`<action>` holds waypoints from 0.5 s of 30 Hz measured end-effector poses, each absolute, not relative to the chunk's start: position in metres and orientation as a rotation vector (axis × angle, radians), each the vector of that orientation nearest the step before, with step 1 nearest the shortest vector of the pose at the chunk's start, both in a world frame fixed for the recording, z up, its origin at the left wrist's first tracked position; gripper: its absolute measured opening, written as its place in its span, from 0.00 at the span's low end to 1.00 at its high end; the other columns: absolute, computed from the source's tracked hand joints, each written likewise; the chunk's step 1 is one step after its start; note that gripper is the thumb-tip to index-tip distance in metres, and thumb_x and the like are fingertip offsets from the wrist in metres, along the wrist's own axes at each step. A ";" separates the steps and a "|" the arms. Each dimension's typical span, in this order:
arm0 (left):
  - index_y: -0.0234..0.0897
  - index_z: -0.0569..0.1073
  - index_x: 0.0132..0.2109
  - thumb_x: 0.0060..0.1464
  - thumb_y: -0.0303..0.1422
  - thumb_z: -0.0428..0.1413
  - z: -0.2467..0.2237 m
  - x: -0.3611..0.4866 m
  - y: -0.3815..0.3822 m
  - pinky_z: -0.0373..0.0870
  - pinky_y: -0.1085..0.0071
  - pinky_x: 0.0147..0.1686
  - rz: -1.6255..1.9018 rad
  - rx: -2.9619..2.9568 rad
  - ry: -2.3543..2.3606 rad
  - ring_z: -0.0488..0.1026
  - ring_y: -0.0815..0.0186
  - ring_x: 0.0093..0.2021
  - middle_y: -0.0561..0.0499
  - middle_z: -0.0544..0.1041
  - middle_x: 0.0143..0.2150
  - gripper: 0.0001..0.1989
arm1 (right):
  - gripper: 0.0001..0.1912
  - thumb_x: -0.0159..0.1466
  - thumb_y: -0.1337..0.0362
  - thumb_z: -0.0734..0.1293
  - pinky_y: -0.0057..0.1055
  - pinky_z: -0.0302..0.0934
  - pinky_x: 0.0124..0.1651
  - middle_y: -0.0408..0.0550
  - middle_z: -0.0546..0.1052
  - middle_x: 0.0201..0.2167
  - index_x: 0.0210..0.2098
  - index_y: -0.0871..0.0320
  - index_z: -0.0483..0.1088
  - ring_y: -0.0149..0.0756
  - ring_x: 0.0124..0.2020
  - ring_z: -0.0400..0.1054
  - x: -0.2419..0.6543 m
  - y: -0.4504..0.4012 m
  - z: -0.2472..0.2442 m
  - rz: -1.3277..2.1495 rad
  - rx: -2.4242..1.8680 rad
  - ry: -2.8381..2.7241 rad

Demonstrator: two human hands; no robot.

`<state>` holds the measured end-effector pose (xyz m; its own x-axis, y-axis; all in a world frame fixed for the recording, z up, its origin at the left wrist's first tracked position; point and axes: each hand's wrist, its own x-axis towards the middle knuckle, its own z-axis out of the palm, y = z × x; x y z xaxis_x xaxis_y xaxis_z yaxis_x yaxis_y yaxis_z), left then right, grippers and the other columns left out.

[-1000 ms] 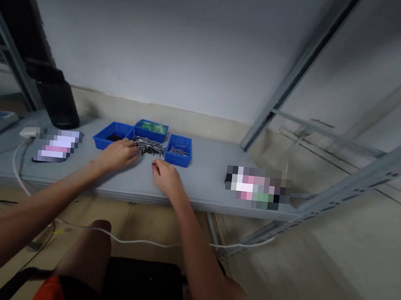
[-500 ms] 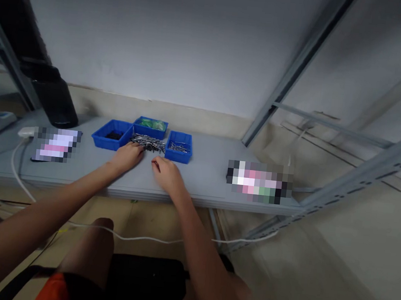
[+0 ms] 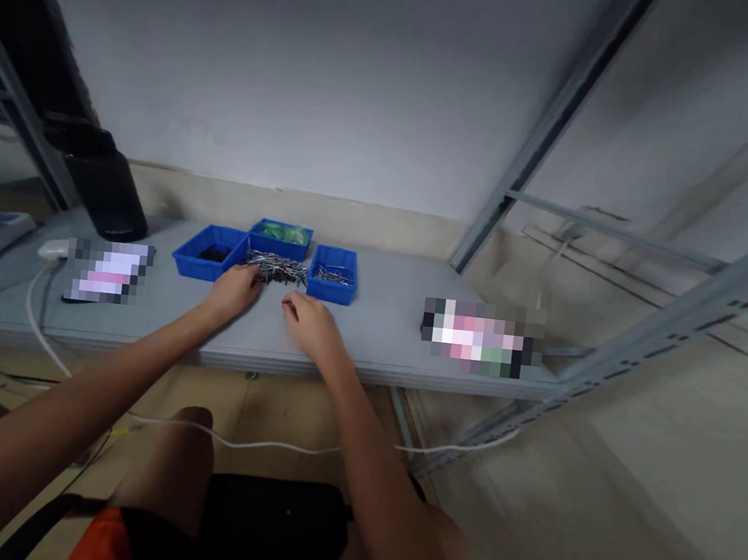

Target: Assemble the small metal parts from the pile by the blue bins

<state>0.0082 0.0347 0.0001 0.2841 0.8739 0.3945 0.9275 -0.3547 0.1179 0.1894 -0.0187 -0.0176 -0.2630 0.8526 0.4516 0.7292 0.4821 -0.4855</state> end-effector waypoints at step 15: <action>0.38 0.67 0.36 0.57 0.26 0.49 -0.002 -0.004 -0.007 0.69 0.67 0.39 -0.939 -2.918 -1.386 0.72 0.63 0.36 0.49 0.75 0.35 0.04 | 0.08 0.66 0.68 0.63 0.32 0.62 0.46 0.49 0.79 0.39 0.42 0.56 0.74 0.37 0.41 0.72 0.188 -0.018 -0.019 0.255 -1.278 -2.080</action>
<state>-0.0041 -0.0072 -0.0020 0.5109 0.7675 0.3873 0.6441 -0.6401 0.4188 0.1879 -0.0183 -0.0188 -0.2926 0.8481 0.4418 0.7165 0.5004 -0.4860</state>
